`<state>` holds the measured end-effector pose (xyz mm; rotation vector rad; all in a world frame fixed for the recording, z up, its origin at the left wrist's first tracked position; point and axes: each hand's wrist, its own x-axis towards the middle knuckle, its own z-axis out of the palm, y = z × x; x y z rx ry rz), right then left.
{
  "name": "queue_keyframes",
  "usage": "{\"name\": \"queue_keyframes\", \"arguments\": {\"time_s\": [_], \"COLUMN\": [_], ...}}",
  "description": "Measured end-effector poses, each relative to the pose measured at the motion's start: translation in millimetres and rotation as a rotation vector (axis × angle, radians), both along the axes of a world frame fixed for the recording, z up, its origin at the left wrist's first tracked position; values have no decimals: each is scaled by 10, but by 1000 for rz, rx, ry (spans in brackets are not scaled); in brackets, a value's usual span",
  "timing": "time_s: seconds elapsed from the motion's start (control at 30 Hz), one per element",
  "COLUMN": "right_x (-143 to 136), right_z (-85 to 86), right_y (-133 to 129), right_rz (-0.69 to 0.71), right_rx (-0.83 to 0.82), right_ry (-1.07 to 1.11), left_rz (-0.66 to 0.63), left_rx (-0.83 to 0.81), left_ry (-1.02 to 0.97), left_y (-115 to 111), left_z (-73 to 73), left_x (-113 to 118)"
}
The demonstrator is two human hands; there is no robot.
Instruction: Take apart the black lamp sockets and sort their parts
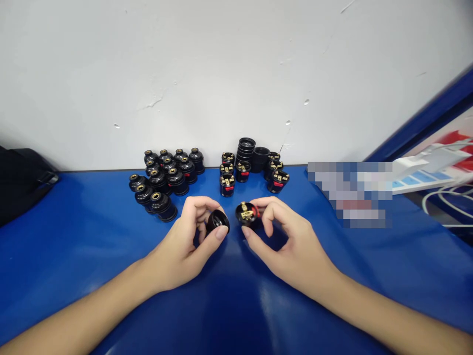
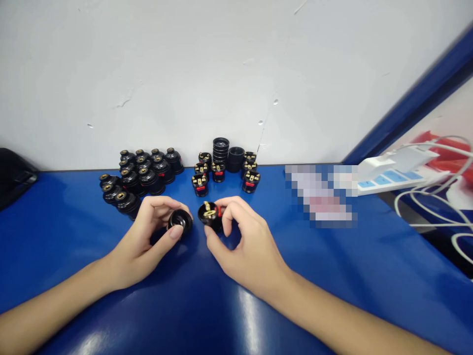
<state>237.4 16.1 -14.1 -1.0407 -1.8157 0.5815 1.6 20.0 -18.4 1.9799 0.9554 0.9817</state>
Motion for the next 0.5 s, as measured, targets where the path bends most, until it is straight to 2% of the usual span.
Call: {"name": "queue_keyframes", "arguments": {"time_s": [0.23, 0.33, 0.5], "right_x": [23, 34, 34], "right_z": [-52, -58, -28], "right_y": [55, 47, 15], "right_rz": [-31, -48, 32], "right_rx": [-22, 68, 171], "right_ry": [-93, -128, -183], "left_rz": [21, 67, 92], "left_rx": [55, 63, 48], "left_ry": [39, 69, 89], "left_y": [38, 47, 51], "left_z": [-37, -24, 2], "left_x": [-12, -9, 7]}}
